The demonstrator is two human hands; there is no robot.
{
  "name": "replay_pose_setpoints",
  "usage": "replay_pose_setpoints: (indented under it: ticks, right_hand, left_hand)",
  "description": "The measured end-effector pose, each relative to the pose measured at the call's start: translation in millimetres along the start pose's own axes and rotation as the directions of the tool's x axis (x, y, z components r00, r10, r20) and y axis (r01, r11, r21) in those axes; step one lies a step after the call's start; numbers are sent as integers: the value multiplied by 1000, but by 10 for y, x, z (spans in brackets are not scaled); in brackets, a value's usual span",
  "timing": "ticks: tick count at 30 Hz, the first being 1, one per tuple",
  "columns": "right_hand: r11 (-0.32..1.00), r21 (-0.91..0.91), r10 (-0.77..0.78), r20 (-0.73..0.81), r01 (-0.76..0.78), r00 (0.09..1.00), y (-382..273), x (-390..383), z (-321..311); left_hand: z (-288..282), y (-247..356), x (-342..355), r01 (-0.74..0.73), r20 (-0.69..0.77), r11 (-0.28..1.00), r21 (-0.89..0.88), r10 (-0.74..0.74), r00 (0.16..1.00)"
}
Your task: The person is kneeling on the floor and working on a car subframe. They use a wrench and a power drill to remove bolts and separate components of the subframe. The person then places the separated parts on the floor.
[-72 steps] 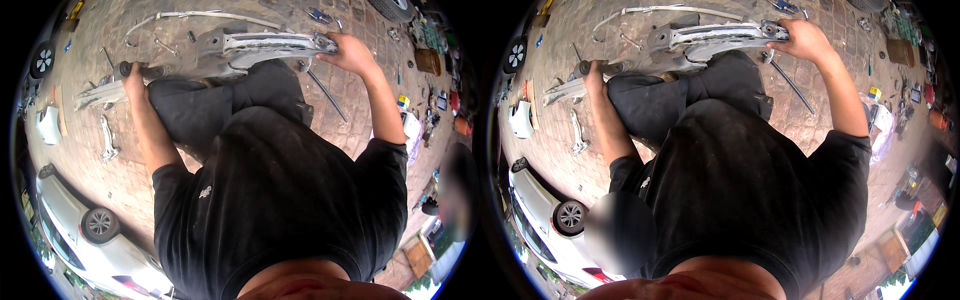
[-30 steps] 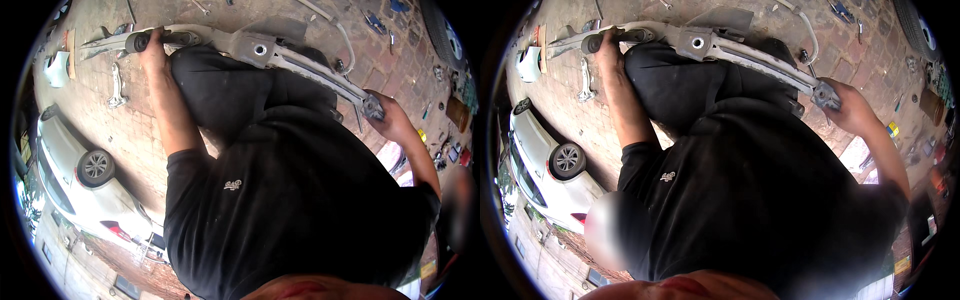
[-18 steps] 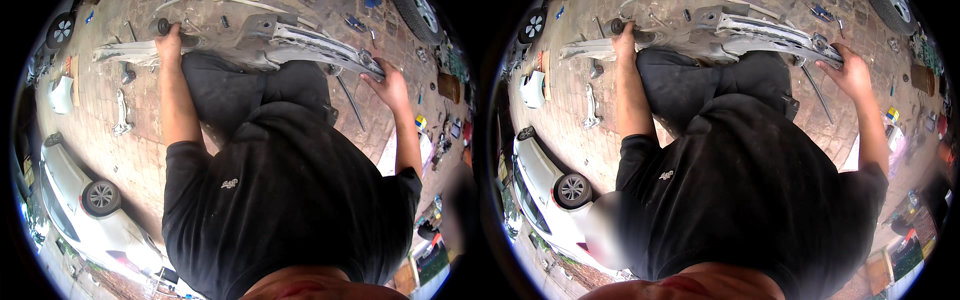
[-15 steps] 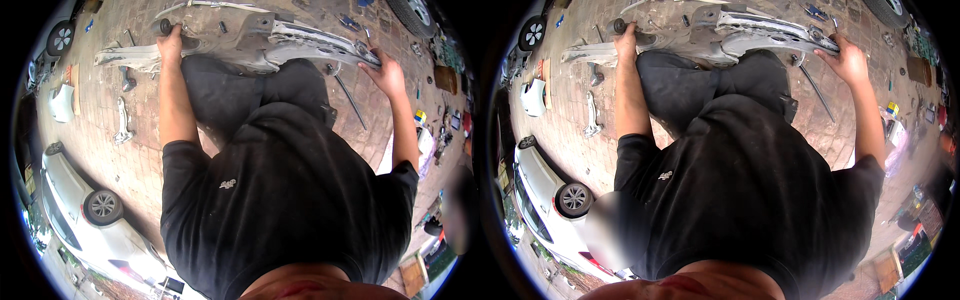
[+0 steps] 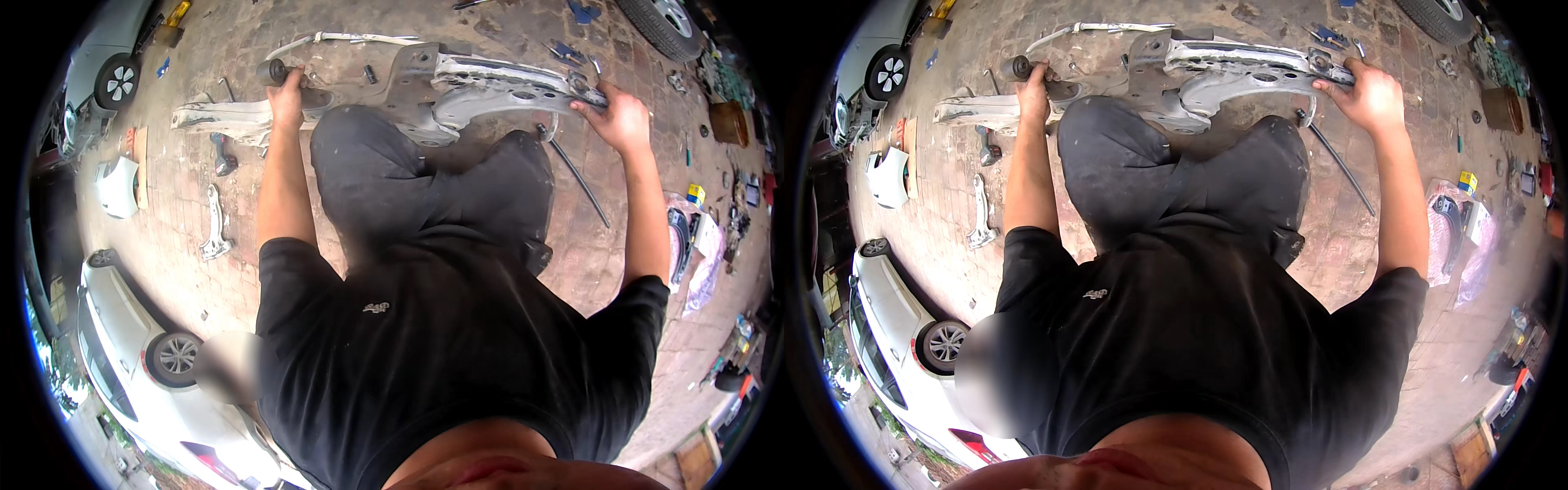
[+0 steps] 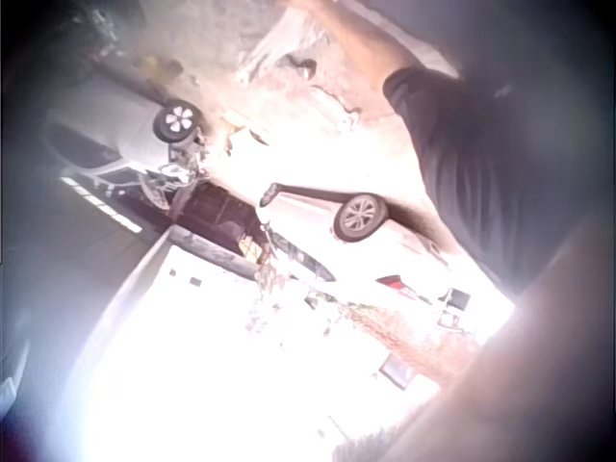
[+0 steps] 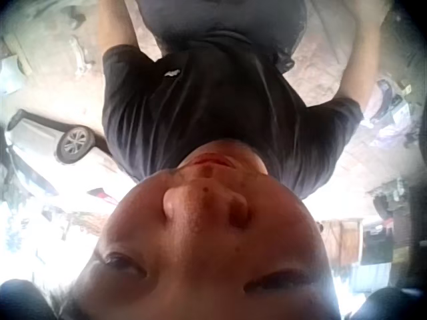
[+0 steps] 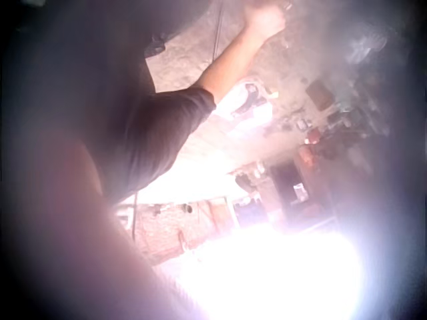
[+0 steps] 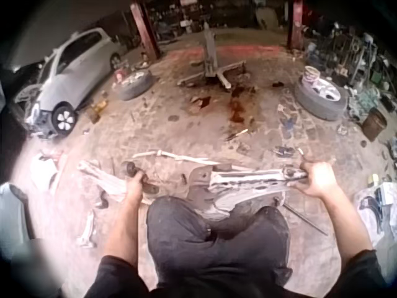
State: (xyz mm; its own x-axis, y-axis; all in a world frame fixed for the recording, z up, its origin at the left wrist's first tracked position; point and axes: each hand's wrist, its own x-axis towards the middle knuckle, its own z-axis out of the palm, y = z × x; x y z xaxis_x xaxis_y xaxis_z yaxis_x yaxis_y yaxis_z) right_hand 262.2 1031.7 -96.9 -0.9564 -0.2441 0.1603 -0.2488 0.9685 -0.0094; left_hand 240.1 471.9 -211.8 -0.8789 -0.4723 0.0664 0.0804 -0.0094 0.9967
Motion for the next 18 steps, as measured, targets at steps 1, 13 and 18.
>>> replay_pose_setpoints:
  ticks: [1, 13, 18]
  right_hand:
    - [1000, 7, 1, -3, -1, 1000, -9, 1, -2]
    - [999, 49, 7, 23, -8, 1000, 74, 227, 106]
    - [999, 48, 18, 16, -19, 1000, 82, 292, 31]
  left_hand:
    - [-2, -27, 33, 3, -9, 1000, -4, -3, 1000]
    - [171, -25, 193, -17, -68, 999, -31, 15, 998]
    - [358, -40, 246, 5, -104, 995, -103, -16, 994]
